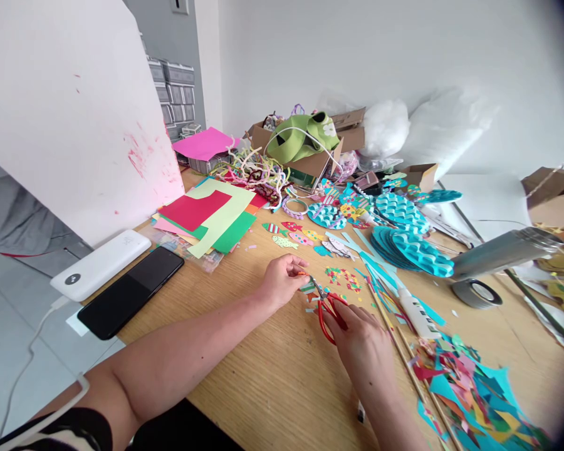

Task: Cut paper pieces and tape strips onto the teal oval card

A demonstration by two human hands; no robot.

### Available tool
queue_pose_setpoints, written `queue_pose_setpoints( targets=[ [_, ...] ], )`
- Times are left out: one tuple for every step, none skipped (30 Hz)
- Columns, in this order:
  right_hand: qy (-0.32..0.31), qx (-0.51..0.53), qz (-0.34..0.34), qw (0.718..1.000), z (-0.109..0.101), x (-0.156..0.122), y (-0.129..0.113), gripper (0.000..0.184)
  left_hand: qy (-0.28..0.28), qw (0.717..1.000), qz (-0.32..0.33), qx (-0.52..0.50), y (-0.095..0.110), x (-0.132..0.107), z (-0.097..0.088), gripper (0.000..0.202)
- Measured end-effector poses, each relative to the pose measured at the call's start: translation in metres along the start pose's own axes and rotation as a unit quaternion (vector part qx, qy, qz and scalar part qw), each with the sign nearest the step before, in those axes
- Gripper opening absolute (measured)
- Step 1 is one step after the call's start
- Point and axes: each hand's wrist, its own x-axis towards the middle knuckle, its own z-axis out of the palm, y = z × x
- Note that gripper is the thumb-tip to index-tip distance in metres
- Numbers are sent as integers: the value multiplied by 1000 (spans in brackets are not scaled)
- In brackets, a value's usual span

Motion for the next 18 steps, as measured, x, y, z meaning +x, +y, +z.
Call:
queue_pose_setpoints(
  targets=[
    [-1, 0, 0, 1000, 0, 0, 0, 40, 0, 1000, 0, 1, 0, 0, 0, 22],
    [-2, 0, 0, 1000, -1, 0, -1, 39, 0, 1000, 2, 3, 0, 1, 0, 22],
    [-4, 0, 0, 1000, -1, 0, -1, 39, -1, 1000, 3, 5, 0, 1, 0, 22],
    [-6, 0, 1, 1000, -1, 0, -1, 38, -1, 1000, 7, 9, 0, 1, 0, 22],
    [-7, 1, 2, 1000, -1, 0, -2, 38, -3, 1000, 11, 15, 0, 1, -1, 22],
    [-6, 1, 3, 1000, -2, 1, -2, 38, -4, 1000, 16, 22, 0, 1, -1, 22],
    [-4, 0, 4, 1000, -2, 1, -2, 38, -5, 999, 22, 30, 0, 1, -1, 22],
    [-3, -1, 4, 1000, -2, 1, -3, 38, -6, 999, 27, 38, 0, 1, -1, 22],
    [-2, -3, 5, 1000, -2, 1, -3, 38, -6, 998, 31, 45, 1, 1, -2, 22],
    [-3, -3, 5, 1000, -2, 1, -3, 39, -6, 998, 34, 51, 1, 1, -2, 22],
    [-6, -3, 6, 1000, -2, 1, -3, 39, -6, 998, 35, 55, 1, 1, -2, 22],
    [-8, -1, 6, 1000, -1, 1, -3, 39, -6, 998, 35, 57, 2, 1, -2, 22],
    [-10, 1, 7, 1000, -1, 1, -2, 39, -6, 998, 34, 58, 2, 1, -2, 22],
    [-12, 2, 7, 1000, -1, 1, -2, 39, -6, 998, 34, 59, 2, 0, -2, 21],
    [-11, 2, 6, 1000, -1, 1, -2, 39, -7, 998, 33, 58, 3, 0, -2, 21],
    [-10, 2, 5, 1000, 0, 1, -1, 40, -8, 998, 33, 56, 3, 1, -2, 21],
    [-10, 1, 4, 1000, 0, 1, -1, 40, -9, 998, 33, 55, 3, 1, -2, 21],
    [-11, 1, 3, 1000, 0, 1, 0, 39, -10, 998, 35, 53, 3, 1, -2, 22]
  ],
)
